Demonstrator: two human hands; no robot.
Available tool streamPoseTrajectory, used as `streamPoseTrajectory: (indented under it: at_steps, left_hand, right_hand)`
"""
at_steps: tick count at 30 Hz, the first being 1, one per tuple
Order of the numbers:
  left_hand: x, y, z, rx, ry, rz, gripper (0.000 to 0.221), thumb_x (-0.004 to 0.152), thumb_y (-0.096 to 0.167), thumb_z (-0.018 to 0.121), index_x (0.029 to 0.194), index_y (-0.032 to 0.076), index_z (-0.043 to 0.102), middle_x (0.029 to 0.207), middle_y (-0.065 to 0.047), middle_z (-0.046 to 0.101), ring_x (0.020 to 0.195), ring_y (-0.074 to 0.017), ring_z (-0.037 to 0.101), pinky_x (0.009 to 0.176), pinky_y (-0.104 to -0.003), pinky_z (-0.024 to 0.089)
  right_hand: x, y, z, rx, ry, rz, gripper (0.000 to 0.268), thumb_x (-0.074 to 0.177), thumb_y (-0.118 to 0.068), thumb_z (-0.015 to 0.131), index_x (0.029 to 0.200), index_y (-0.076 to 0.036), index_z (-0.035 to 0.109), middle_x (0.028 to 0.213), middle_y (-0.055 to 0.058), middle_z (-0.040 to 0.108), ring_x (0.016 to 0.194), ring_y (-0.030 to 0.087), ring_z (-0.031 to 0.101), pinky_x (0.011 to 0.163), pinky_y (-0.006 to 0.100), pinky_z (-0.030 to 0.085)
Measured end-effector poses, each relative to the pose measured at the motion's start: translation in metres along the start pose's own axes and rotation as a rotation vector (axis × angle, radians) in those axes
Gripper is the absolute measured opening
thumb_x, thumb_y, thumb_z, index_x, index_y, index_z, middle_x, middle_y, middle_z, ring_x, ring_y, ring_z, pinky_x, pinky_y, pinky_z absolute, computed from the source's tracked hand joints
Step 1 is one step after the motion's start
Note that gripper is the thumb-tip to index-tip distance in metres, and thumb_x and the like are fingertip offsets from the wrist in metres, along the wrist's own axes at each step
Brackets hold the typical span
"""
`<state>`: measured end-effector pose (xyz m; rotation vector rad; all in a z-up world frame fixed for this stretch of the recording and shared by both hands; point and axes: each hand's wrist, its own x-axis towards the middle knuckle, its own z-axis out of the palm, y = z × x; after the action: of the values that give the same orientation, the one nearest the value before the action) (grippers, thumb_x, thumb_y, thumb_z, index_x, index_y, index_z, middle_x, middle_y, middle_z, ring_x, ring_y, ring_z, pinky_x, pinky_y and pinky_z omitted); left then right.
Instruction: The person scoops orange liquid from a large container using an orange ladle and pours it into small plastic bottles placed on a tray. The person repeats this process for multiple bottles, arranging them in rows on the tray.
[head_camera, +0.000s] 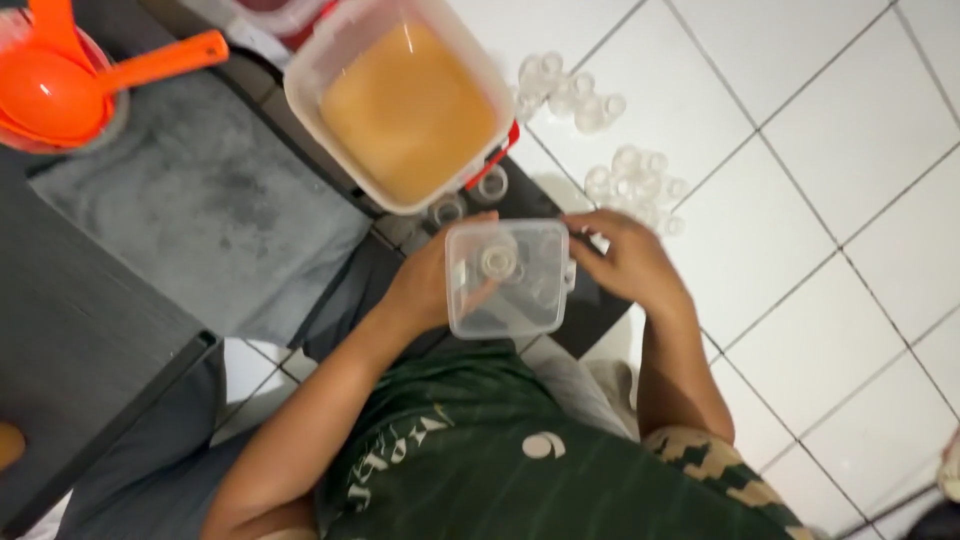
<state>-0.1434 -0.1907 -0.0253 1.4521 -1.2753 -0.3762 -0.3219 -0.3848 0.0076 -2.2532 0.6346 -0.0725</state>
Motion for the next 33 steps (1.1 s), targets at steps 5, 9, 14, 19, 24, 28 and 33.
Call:
streamPoseTrajectory:
  at_steps: [5, 9, 14, 19, 24, 28, 33]
  left_hand:
    - [-0.004, 0.009, -0.003, -0.028, 0.006, -0.118, 0.051, 0.081, 0.016, 0.075, 0.125, -0.004, 0.057, 0.119, -0.020, 0.064, 0.113, -0.0363, 0.063, 0.090, -0.042, 0.056]
    - [-0.010, 0.014, -0.019, 0.015, 0.062, -0.083, 0.049, 0.082, 0.017, 0.075, 0.121, -0.006, 0.058, 0.115, -0.021, 0.064, 0.111, -0.0374, 0.064, 0.090, -0.043, 0.056]
    - [-0.006, 0.013, -0.070, 0.166, 0.208, -0.021, 0.045, 0.082, 0.018, 0.075, 0.117, -0.006, 0.058, 0.109, -0.022, 0.064, 0.108, -0.0381, 0.064, 0.091, -0.044, 0.055]
    - [-0.013, 0.015, -0.133, 0.325, 0.365, 0.024, 0.043, 0.082, 0.018, 0.075, 0.113, -0.006, 0.058, 0.104, -0.022, 0.064, 0.105, -0.0387, 0.065, 0.093, -0.044, 0.054]
    - [-0.035, 0.014, -0.182, 0.468, 0.490, 0.040, 0.039, 0.082, 0.019, 0.075, 0.107, -0.006, 0.058, 0.097, -0.023, 0.064, 0.101, -0.0396, 0.065, 0.095, -0.045, 0.053]
    - [-0.055, -0.006, -0.214, 0.614, 0.655, 0.029, 0.056, 0.073, 0.017, 0.083, 0.118, -0.004, 0.057, 0.106, -0.020, 0.063, 0.102, -0.0378, 0.065, 0.091, -0.043, 0.054]
    - [-0.063, -0.005, -0.225, 0.604, 0.652, -0.117, 0.062, 0.077, 0.024, 0.082, 0.123, -0.006, 0.054, 0.110, -0.021, 0.061, 0.106, -0.0381, 0.064, 0.092, -0.042, 0.053]
  right_hand:
    - [0.001, -0.027, -0.017, -0.036, 0.024, -0.002, 0.023, 0.089, -0.014, 0.071, 0.109, -0.005, 0.072, 0.092, 0.015, 0.072, 0.086, 0.033, 0.069, 0.077, 0.043, 0.054]
    - [0.015, -0.047, -0.019, -0.063, 0.067, -0.167, 0.021, 0.088, -0.009, 0.071, 0.109, -0.007, 0.073, 0.090, 0.010, 0.072, 0.083, 0.029, 0.068, 0.076, 0.041, 0.055]
    - [0.057, -0.090, 0.003, 0.082, 0.081, -0.458, 0.021, 0.084, -0.004, 0.069, 0.104, -0.007, 0.072, 0.084, 0.007, 0.068, 0.077, 0.027, 0.066, 0.072, 0.036, 0.055]
    - [0.102, -0.161, 0.033, 0.119, 0.057, -0.599, 0.026, 0.080, -0.001, 0.069, 0.105, -0.006, 0.072, 0.079, 0.011, 0.067, 0.075, 0.032, 0.066, 0.069, 0.040, 0.055]
    - [0.143, -0.218, 0.071, 0.148, -0.018, -0.618, 0.015, 0.088, -0.013, 0.073, 0.101, -0.005, 0.072, 0.075, 0.014, 0.066, 0.070, 0.026, 0.066, 0.060, 0.036, 0.054]
    - [0.176, -0.243, 0.101, 0.252, -0.192, -0.332, 0.023, 0.090, -0.022, 0.069, 0.107, -0.006, 0.069, 0.075, 0.008, 0.069, 0.068, 0.016, 0.062, 0.061, 0.031, 0.054]
    - [0.219, -0.238, 0.136, 0.791, -0.427, 0.120, 0.046, 0.094, -0.037, 0.061, 0.123, -0.003, 0.052, 0.090, 0.004, 0.070, 0.071, 0.010, 0.070, 0.055, 0.024, 0.063]
